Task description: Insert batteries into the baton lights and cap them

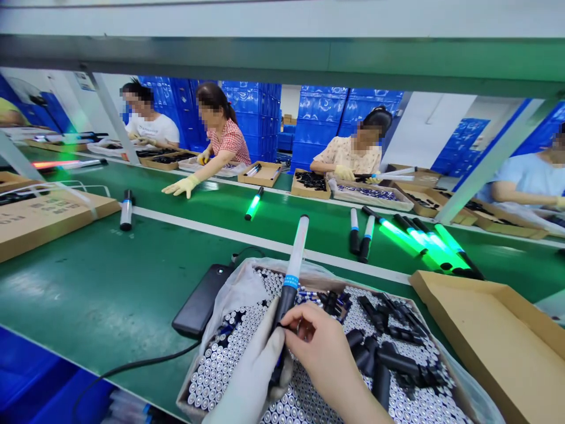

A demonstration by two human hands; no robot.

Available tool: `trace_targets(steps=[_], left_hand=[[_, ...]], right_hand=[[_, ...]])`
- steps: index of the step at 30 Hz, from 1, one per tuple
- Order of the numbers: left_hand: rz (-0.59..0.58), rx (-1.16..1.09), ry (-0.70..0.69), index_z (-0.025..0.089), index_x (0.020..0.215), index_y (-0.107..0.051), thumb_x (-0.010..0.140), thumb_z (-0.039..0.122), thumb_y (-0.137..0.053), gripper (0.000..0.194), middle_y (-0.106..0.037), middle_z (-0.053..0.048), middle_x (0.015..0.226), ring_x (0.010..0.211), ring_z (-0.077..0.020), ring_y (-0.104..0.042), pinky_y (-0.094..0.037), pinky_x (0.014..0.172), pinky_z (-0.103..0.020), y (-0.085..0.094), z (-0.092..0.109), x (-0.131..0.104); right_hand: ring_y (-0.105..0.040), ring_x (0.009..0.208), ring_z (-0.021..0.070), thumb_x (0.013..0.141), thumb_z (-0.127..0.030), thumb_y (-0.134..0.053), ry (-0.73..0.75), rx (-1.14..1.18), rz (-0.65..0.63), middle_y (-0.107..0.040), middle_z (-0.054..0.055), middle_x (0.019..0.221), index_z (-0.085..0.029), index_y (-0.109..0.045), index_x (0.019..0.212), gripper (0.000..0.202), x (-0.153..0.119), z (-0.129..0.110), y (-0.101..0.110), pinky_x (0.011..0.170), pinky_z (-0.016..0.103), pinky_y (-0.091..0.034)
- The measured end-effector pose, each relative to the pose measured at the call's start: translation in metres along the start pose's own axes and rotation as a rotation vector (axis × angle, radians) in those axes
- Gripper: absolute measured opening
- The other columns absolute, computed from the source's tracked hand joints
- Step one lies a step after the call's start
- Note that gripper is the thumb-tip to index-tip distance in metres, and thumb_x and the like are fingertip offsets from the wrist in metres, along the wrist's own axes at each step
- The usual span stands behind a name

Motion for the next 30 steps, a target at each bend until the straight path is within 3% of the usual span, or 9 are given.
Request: trace_targets(steps=[3,5,8,12,17,21,24,27,30], left_hand=[[-0.002,-0.039,0.063,0.016,0.131,-0.050,0.093,0.045,-0.053,0.048,-0.064,-0.006,0.100,0.072,-0.0104,-0.060,-0.053,0.063,-0.025,-0.003,-0.004,0.001],[-0.003,-0.065,0.101,0.019,0.145,-0.037,0.093,0.043,-0.051,0.058,-0.062,-0.003,0.085,0.058,-0.0072,-0.053,-0.045,0.053,-0.021,-0.006,-0.004,0.001],[-0.021,-0.111,0.137,0.025,0.155,-0.020,0.086,0.027,-0.051,0.076,-0.056,0.002,0.069,0.049,-0.0061,-0.046,-0.037,0.050,-0.020,-0.009,-0.003,0.004],[-0.034,-0.168,0.171,0.023,0.156,-0.018,0.068,0.010,-0.047,0.094,-0.050,0.003,0.067,0.045,-0.0056,-0.044,-0.033,0.047,-0.020,-0.012,-0.006,0.007],[0.027,-0.147,0.213,0.027,0.156,-0.012,0.080,0.014,-0.043,0.083,-0.050,0.002,0.070,0.044,-0.0059,-0.045,-0.032,0.042,-0.018,-0.010,-0.011,0.006],[0.033,-0.082,0.213,0.028,0.153,-0.020,0.091,0.024,-0.044,0.067,-0.046,0.004,0.064,0.042,-0.0049,-0.037,-0.026,0.037,-0.014,-0.011,-0.006,0.006],[0.050,-0.054,0.196,0.030,0.151,-0.026,0.093,0.036,-0.047,0.062,-0.044,0.005,0.062,0.040,-0.0043,-0.033,-0.023,0.035,-0.013,-0.011,-0.002,0.006],[0.061,0.009,0.226,0.032,0.150,-0.030,0.092,0.058,-0.043,0.065,-0.045,0.005,0.056,0.041,-0.0053,-0.036,-0.022,0.036,-0.012,-0.011,-0.007,0.005],[0.073,0.086,0.231,0.029,0.152,-0.030,0.087,0.071,-0.037,0.077,-0.047,0.003,0.051,0.039,-0.0059,-0.035,-0.022,0.035,-0.011,-0.008,-0.015,0.006]], right_hand=[[-0.059,0.069,0.0137,0.078,-0.035,-0.062,0.070,-0.055,0.084,-0.066,0.004,0.082,-0.019,-0.069,0.084,0.019,0.004,-0.004,0.023,0.062,0.025,-0.049],[-0.064,0.076,0.0163,0.083,-0.042,-0.059,0.080,-0.134,0.099,-0.069,0.005,0.086,-0.020,-0.070,0.089,0.025,0.010,-0.003,0.043,0.068,0.027,-0.052],[-0.067,0.078,0.0177,0.088,-0.036,-0.054,0.062,-0.414,-0.020,-0.073,0.002,0.091,-0.025,-0.073,0.092,0.023,0.022,0.014,0.058,0.073,0.030,-0.053],[-0.069,0.088,0.0225,0.082,-0.020,-0.055,0.053,-0.699,-0.136,-0.074,0.001,0.095,-0.026,-0.076,0.090,0.023,0.036,0.046,0.058,0.081,0.034,-0.052],[-0.070,0.081,0.0217,0.076,-0.019,-0.061,-0.009,-0.662,-0.227,-0.075,0.001,0.085,-0.024,-0.076,0.083,0.017,0.045,0.062,0.043,0.078,0.033,-0.052],[-0.069,0.078,0.0201,0.076,-0.026,-0.060,-0.027,-0.505,-0.191,-0.074,0.003,0.083,-0.022,-0.074,0.086,0.018,0.043,0.059,0.046,0.075,0.031,-0.053],[-0.068,0.074,0.0176,0.074,-0.031,-0.061,-0.053,-0.293,-0.068,-0.071,0.004,0.081,-0.018,-0.071,0.091,0.023,0.033,0.048,0.059,0.072,0.028,-0.055],[-0.065,0.076,0.0155,0.074,-0.032,-0.062,0.012,-0.142,0.046,-0.067,0.005,0.085,-0.018,-0.067,0.093,0.024,0.016,0.018,0.067,0.073,0.026,-0.054],[-0.061,0.076,0.0133,0.077,-0.025,-0.057,0.129,-0.097,0.002,-0.064,0.004,0.087,-0.019,-0.067,0.087,0.015,0.000,-0.017,0.053,0.069,0.024,-0.053]])
Point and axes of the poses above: each hand's wrist, its own x-axis towards the middle knuckle, its own y-axis out of the back of the hand, z = x × y, the point moved 8 cm from there along x, towards the middle knuckle
